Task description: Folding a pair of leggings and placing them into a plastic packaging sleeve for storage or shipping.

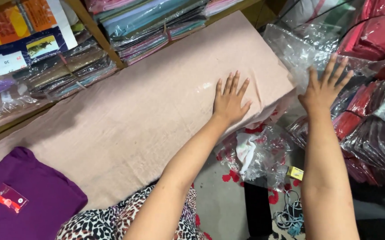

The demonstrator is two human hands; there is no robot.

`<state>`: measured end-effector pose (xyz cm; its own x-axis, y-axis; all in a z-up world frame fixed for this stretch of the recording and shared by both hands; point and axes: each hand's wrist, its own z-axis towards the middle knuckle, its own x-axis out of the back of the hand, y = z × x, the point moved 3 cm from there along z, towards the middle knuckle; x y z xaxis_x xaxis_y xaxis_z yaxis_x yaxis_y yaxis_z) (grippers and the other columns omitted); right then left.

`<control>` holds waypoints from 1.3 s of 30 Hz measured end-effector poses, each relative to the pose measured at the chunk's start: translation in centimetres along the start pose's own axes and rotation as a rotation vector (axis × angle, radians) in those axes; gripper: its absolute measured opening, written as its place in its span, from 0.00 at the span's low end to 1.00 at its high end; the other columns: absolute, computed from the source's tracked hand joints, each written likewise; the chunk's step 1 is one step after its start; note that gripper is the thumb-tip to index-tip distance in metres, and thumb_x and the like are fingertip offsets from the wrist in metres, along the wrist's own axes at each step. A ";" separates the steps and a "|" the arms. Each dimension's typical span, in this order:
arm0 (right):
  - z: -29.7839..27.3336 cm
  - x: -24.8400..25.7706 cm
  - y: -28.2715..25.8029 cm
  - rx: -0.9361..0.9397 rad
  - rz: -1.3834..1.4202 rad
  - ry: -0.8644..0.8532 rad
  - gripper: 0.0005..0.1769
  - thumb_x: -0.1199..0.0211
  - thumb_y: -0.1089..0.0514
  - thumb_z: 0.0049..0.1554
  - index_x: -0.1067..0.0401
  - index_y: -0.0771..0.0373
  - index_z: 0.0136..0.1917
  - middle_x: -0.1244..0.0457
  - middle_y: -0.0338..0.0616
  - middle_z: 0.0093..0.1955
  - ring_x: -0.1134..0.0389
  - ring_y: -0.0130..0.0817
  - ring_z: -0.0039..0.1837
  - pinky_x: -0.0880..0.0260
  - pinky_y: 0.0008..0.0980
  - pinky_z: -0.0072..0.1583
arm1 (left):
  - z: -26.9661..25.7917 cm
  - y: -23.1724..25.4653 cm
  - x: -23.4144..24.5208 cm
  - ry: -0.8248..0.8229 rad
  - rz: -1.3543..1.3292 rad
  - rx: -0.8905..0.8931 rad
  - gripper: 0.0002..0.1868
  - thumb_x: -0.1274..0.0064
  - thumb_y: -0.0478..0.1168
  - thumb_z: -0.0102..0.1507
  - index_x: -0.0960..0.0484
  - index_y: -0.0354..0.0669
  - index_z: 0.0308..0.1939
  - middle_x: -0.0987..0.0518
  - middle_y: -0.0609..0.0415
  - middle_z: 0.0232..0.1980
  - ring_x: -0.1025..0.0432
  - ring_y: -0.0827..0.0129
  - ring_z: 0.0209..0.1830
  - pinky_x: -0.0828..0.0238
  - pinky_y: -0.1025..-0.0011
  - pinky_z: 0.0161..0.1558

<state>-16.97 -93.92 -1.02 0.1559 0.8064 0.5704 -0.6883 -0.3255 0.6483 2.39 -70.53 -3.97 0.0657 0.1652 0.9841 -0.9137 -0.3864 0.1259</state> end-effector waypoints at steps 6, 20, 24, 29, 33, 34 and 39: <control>1.7 -0.8 0.3 -0.048 0.464 -0.418 0.73 0.23 0.44 0.40 0.59 0.61 0.88 0.36 0.59 0.66 0.37 0.60 0.66 0.67 0.63 0.73 | -0.5 -0.1 -0.3 0.052 -0.034 0.016 0.43 0.72 0.66 0.68 0.54 0.50 0.82 0.61 0.40 0.84 0.68 0.51 0.85 0.78 0.40 0.75; 7.4 23.3 -3.2 -0.152 0.193 0.394 0.19 0.44 0.63 0.47 0.22 0.45 0.47 0.33 0.29 0.35 0.45 0.21 0.30 0.44 0.27 0.51 | -2.6 -2.5 9.2 0.140 -0.559 0.182 0.36 0.72 0.59 0.71 0.55 0.54 0.81 0.62 0.42 0.85 0.63 0.42 0.84 0.65 0.35 0.74; 6.0 30.7 -12.9 0.039 0.462 0.555 0.14 0.32 0.59 0.54 0.22 0.52 0.54 0.39 0.42 0.39 0.38 0.42 0.39 0.43 0.41 0.47 | -0.4 -8.8 -6.4 0.247 -1.287 0.546 0.42 0.75 0.71 0.69 0.48 0.57 0.81 0.54 0.51 0.85 0.59 0.52 0.85 0.78 0.41 0.78; 2.2 31.1 -21.2 0.134 0.677 0.365 0.20 0.27 0.56 0.48 0.23 0.58 0.55 0.38 0.45 0.36 0.35 0.45 0.37 0.45 0.43 0.47 | -5.2 -15.2 -2.4 0.031 -1.169 0.963 0.25 0.66 0.67 0.62 0.16 0.70 0.48 0.19 0.71 0.56 0.26 0.66 0.62 0.31 0.59 0.62; 1.5 32.5 -17.8 0.314 1.079 -0.568 0.41 0.35 0.44 0.54 0.36 0.58 0.77 0.34 0.60 0.64 0.32 0.59 0.65 0.39 0.56 0.63 | -8.4 -16.2 4.9 0.705 -0.744 0.889 0.19 0.55 0.48 0.62 0.29 0.48 0.55 0.29 0.45 0.56 0.29 0.51 0.58 0.33 0.52 0.52; 1.9 34.7 -15.0 0.217 1.281 -0.618 0.33 0.39 0.49 0.61 0.35 0.59 0.78 0.35 0.62 0.67 0.35 0.62 0.69 0.41 0.57 0.66 | -9.3 -13.9 10.2 0.901 -0.700 0.714 0.39 0.50 0.40 0.58 0.40 0.45 0.75 0.43 0.42 0.77 0.40 0.41 0.74 0.39 0.41 0.67; 3.6 32.9 -12.0 0.110 1.020 -0.452 0.28 0.53 0.52 0.68 0.41 0.56 0.80 0.44 0.58 0.72 0.45 0.63 0.72 0.46 0.62 0.65 | -8.8 -9.4 13.5 0.483 -0.209 0.121 0.31 0.52 0.45 0.65 0.33 0.56 0.74 0.40 0.46 0.78 0.48 0.52 0.81 0.58 0.43 0.77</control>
<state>-0.99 -65.28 11.76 -0.1865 -0.1089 0.9764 -0.5781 -0.7914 -0.1987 8.32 -56.66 7.01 0.0231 0.6373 0.7703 -0.8463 -0.3977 0.3544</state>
